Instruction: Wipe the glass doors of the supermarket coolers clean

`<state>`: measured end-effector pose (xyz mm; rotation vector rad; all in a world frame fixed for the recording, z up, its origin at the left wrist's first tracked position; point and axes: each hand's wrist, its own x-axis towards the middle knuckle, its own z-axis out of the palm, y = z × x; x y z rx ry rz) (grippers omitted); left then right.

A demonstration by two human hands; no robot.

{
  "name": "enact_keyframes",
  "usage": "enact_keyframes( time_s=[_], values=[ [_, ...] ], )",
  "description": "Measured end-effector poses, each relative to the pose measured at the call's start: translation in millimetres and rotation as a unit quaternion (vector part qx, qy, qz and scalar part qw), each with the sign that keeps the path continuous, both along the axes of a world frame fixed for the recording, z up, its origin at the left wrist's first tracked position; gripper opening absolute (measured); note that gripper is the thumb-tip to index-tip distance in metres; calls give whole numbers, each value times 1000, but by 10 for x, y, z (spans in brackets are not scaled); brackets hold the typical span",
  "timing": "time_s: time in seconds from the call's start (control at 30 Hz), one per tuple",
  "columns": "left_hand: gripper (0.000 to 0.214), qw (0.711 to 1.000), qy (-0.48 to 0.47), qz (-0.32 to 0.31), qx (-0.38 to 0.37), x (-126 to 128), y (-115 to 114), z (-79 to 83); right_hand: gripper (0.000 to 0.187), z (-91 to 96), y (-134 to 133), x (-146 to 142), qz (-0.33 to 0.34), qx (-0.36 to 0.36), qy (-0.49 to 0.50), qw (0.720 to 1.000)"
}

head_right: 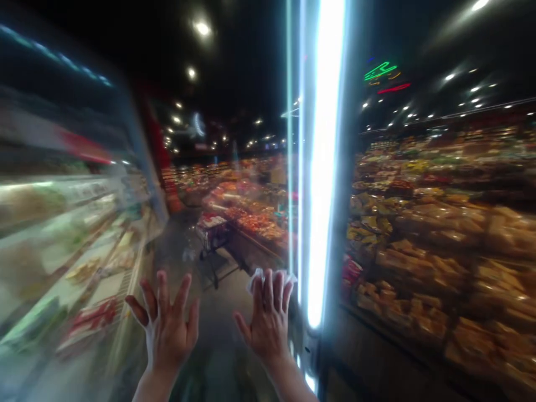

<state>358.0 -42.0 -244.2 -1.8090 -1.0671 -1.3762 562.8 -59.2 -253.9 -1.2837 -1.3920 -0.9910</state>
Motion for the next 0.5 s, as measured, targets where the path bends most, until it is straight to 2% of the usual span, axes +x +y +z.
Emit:
enact_keyframes(
  time_s=[0.03,0.07,0.2,0.23,0.3,0.4,0.43,0.5],
  values=[
    [86,1000,0,8,-2,-42,1,-3,86,-62,-1,-79,3,-5,-2,1000],
    [87,1000,1,16,-4,-91,2,-2,86,-43,4,-148,7,-11,-2,1000],
    [85,999,-6,41,-22,-344,5,34,93,436,63,-355,19,-24,9,999],
    [85,999,-12,46,-27,-420,7,38,94,485,67,-421,21,-24,9,999],
    [84,998,-20,56,-34,-591,13,26,92,373,42,-603,29,-27,-11,999],
    [86,997,-15,75,-30,-894,28,-25,88,-20,-20,-983,52,-43,-63,996],
    [87,996,-16,82,-26,-1004,35,-40,87,-85,-25,-1122,60,-44,-76,994],
    [87,995,-21,95,-19,-1236,50,-55,88,-17,-1,-1392,70,-38,-86,993]
  ],
)
